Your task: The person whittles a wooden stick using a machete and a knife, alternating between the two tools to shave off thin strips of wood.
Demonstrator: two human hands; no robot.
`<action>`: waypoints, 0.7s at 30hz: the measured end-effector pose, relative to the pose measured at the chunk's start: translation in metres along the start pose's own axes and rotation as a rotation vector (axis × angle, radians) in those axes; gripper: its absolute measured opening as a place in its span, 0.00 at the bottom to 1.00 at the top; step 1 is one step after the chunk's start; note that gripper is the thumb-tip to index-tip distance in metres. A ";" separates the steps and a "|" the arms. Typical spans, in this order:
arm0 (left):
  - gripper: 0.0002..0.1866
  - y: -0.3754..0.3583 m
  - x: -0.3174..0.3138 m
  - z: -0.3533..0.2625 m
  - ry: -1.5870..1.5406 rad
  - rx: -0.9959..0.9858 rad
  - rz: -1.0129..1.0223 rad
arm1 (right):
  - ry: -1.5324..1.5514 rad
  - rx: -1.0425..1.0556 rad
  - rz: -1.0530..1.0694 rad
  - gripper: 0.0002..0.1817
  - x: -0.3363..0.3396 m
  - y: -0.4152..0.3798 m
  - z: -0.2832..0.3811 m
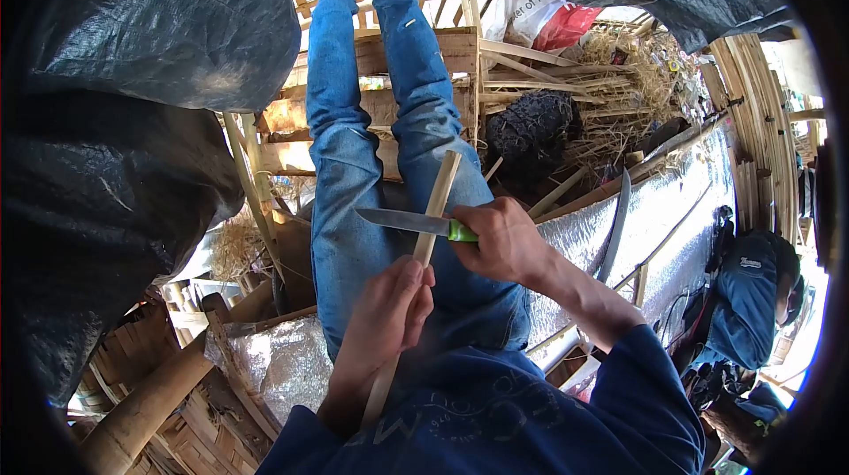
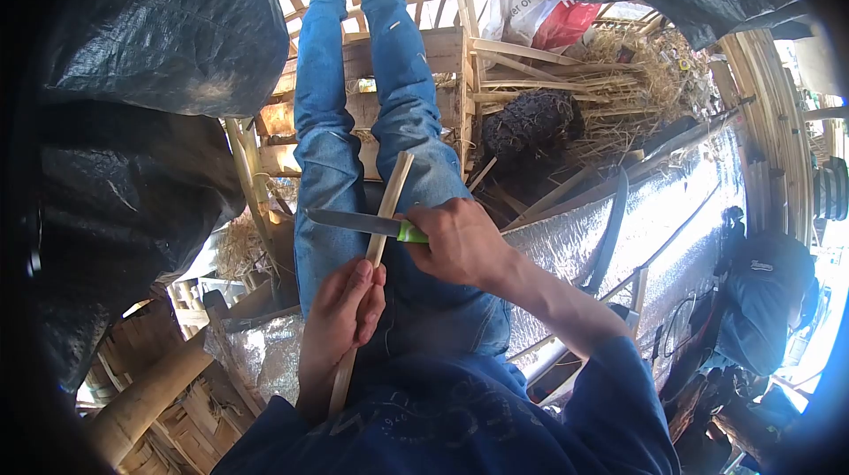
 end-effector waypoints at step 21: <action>0.15 -0.008 -0.011 -0.014 0.279 -0.055 -0.034 | -0.159 -0.182 -0.263 0.10 0.030 -0.003 -0.040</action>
Point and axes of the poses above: each hand's wrist, its own y-axis towards the middle knuckle, its own x-axis out of the back of the hand, z = x × y, the point moved 5 cm from there along y, towards the middle knuckle, and after that the axes turned 6 degrees about z, right-handed, at the moved point
